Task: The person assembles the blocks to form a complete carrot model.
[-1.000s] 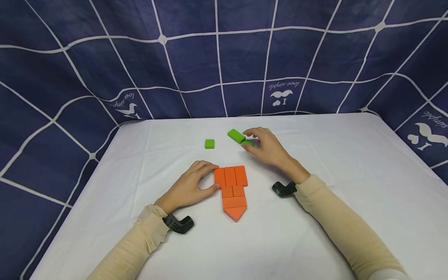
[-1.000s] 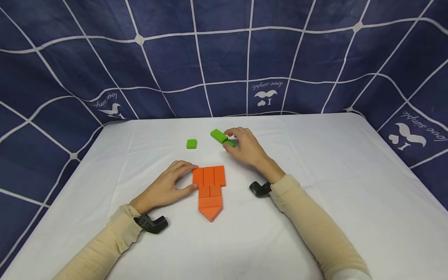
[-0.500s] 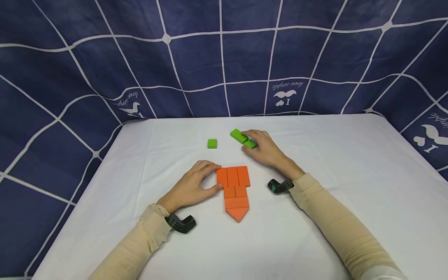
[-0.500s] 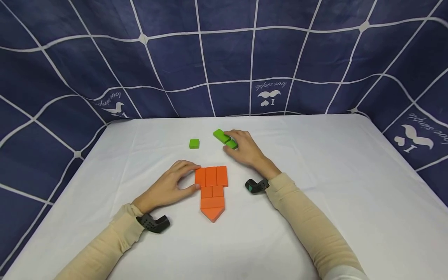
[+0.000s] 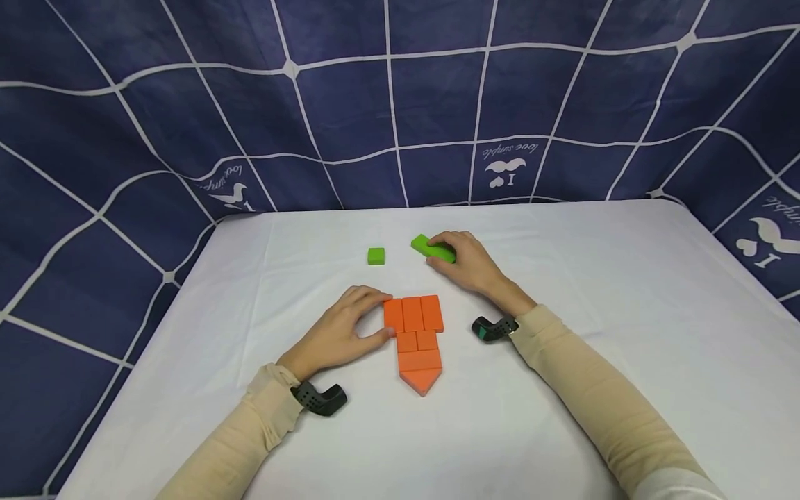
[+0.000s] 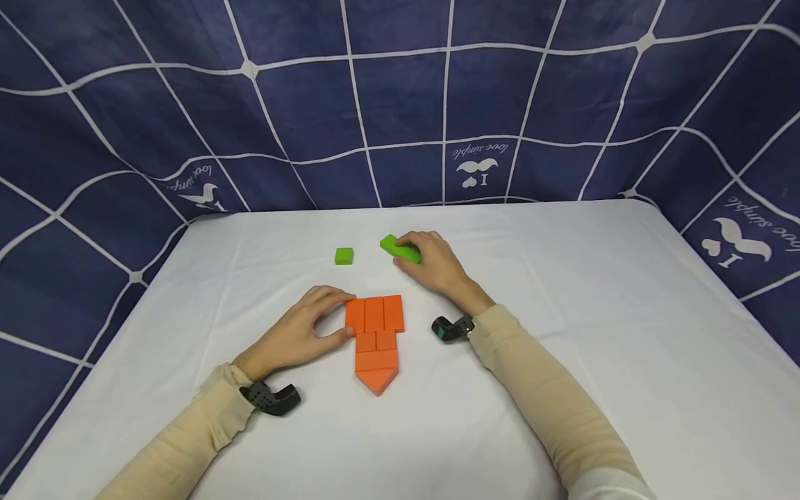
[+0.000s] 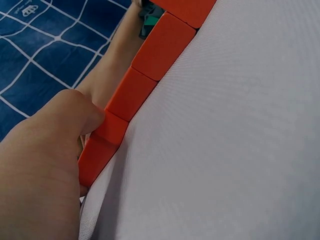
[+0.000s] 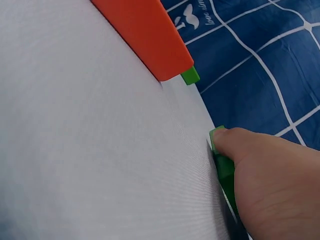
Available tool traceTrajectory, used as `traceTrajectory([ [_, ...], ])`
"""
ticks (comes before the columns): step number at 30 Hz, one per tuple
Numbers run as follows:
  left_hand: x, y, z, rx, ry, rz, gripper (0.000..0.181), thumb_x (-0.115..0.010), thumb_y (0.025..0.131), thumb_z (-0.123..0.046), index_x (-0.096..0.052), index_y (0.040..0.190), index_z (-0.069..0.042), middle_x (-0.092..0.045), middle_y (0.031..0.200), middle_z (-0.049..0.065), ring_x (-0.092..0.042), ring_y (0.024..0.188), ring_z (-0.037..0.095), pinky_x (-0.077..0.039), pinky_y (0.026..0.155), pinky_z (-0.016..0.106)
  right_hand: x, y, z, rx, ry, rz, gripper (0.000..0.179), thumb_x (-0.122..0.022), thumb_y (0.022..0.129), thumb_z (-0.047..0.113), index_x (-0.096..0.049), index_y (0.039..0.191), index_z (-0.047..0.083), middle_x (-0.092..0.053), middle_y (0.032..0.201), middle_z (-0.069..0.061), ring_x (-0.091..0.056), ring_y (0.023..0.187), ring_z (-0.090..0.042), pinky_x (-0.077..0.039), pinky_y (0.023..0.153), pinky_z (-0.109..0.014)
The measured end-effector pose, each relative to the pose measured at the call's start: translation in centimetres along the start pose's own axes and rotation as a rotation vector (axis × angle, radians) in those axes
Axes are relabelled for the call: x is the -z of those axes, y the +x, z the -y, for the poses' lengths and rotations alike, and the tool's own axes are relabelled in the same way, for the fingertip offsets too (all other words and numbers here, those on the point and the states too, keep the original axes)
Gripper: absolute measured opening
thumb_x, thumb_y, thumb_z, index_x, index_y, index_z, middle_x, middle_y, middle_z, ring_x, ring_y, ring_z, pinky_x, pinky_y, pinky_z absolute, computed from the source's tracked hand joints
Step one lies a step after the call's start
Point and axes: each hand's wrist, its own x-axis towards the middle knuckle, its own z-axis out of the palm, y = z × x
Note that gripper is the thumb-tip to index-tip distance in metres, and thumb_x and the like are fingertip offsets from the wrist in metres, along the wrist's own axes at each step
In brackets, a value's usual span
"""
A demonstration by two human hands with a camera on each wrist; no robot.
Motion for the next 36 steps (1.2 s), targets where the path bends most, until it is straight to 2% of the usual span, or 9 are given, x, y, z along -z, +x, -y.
traceTrajectory([
  [7,-0.1,0.0,-0.1,0.006,-0.003,0.002,0.058,-0.073,0.092,-0.048,-0.061,0.141,-0.018,-0.057,0.136,-0.004,-0.05,0.131,0.013,-0.045,0.114,0.04,0.2,-0.2,0.2,-0.003,0.022,-0.041,0.035,-0.074,0.095,0.023,-0.07,0.127,0.009,-0.07,0.127,-0.013,-0.06,0.117,-0.031,-0.05,0.099,-0.047],
  [13,0.0,0.0,-0.2,0.014,-0.003,0.005,0.058,-0.073,0.092,-0.048,-0.061,0.14,-0.018,-0.057,0.136,-0.003,-0.05,0.131,0.013,-0.045,0.114,0.04,0.2,-0.6,0.4,0.059,0.084,-0.049,0.037,-0.076,0.094,0.022,-0.071,0.129,0.012,-0.07,0.124,-0.01,-0.061,0.114,-0.026,-0.051,0.101,-0.045],
  [19,0.0,0.0,-0.4,0.02,-0.003,0.006,0.058,-0.073,0.092,-0.047,-0.061,0.14,-0.017,-0.057,0.136,-0.002,-0.051,0.131,0.014,-0.045,0.114,0.041,0.2,-1.1,1.0,0.186,0.118,-0.019,0.033,-0.077,0.092,0.021,-0.074,0.125,0.015,-0.073,0.119,-0.005,-0.062,0.106,-0.02,-0.052,0.095,-0.041],
  [24,-0.1,0.0,-0.3,0.027,-0.003,0.012,0.058,-0.073,0.092,-0.048,-0.061,0.141,-0.018,-0.057,0.136,-0.003,-0.05,0.131,0.014,-0.045,0.114,0.04,0.2,-1.6,1.4,0.25,0.141,0.017,0.031,-0.077,0.091,0.019,-0.075,0.122,0.015,-0.074,0.113,-0.001,-0.063,0.098,-0.016,-0.053,0.088,-0.035],
  [29,-0.1,0.0,-0.2,0.019,-0.005,0.008,0.058,-0.073,0.092,-0.047,-0.061,0.141,-0.017,-0.058,0.136,-0.003,-0.05,0.131,0.014,-0.045,0.113,0.041,0.1,-2.0,1.9,0.26,0.167,0.087,0.031,-0.078,0.09,0.019,-0.076,0.12,0.017,-0.072,0.11,0.001,-0.063,0.095,-0.013,-0.054,0.087,-0.034],
  [36,-0.1,0.0,-0.3,0.018,-0.004,0.006,0.058,-0.073,0.092,-0.047,-0.061,0.14,-0.017,-0.058,0.135,-0.003,-0.051,0.13,0.014,-0.045,0.114,0.041,-0.2,-2.2,1.8,0.255,0.175,0.145,0.028,-0.076,0.09,0.018,-0.077,0.118,0.018,-0.071,0.107,0.002,-0.062,0.093,-0.013,-0.051,0.087,-0.036],
])
